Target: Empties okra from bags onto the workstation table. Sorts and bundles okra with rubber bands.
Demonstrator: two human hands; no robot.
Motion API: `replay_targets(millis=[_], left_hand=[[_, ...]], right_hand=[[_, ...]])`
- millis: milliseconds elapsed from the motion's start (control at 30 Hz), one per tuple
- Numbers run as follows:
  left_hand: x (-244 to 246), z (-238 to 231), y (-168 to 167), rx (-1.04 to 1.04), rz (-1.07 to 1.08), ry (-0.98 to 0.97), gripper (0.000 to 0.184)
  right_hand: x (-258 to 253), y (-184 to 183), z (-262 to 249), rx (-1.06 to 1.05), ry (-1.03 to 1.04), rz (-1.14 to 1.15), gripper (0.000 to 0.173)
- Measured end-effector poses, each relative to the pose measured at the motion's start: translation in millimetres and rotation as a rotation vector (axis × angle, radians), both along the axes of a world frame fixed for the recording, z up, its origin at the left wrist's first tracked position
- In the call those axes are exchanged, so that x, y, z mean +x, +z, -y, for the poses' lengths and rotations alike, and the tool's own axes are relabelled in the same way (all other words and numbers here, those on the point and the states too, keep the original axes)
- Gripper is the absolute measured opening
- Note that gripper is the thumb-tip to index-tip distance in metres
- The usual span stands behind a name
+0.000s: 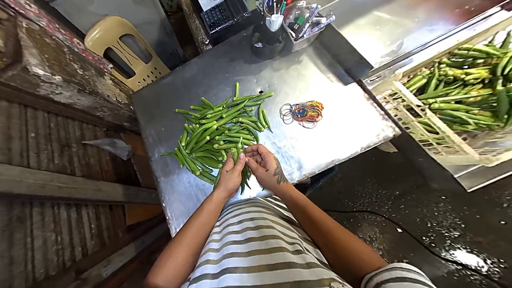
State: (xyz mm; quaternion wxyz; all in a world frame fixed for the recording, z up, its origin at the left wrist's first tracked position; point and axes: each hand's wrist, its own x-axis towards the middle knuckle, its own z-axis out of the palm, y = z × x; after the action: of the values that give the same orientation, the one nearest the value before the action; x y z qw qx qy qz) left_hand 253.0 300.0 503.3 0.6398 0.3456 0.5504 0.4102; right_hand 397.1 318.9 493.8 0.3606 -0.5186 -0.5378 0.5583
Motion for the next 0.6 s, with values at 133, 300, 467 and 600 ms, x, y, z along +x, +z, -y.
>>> replay_targets(millis=[133, 300, 467, 600], left_hand=[[0, 0, -3, -0.025, 0.092, 0.030, 0.050], [-2, -1, 4, -0.102, 0.253, 0.044, 0.035], [-8, -2, 6, -0.171, 0.475, 0.096, 0.038], [1, -2, 1, -0.076, 0.785, 0.084, 0.042]], right_hand=[[8, 3, -9, -0.121, 0.114, 0.018, 0.037], [11, 10, -6, -0.160, -0.047, -0.242, 0.026], [19, 19, -4, 0.422, -0.273, -0.438, 0.019], [2, -3, 5, 0.753, -0.242, 0.082, 0.007]])
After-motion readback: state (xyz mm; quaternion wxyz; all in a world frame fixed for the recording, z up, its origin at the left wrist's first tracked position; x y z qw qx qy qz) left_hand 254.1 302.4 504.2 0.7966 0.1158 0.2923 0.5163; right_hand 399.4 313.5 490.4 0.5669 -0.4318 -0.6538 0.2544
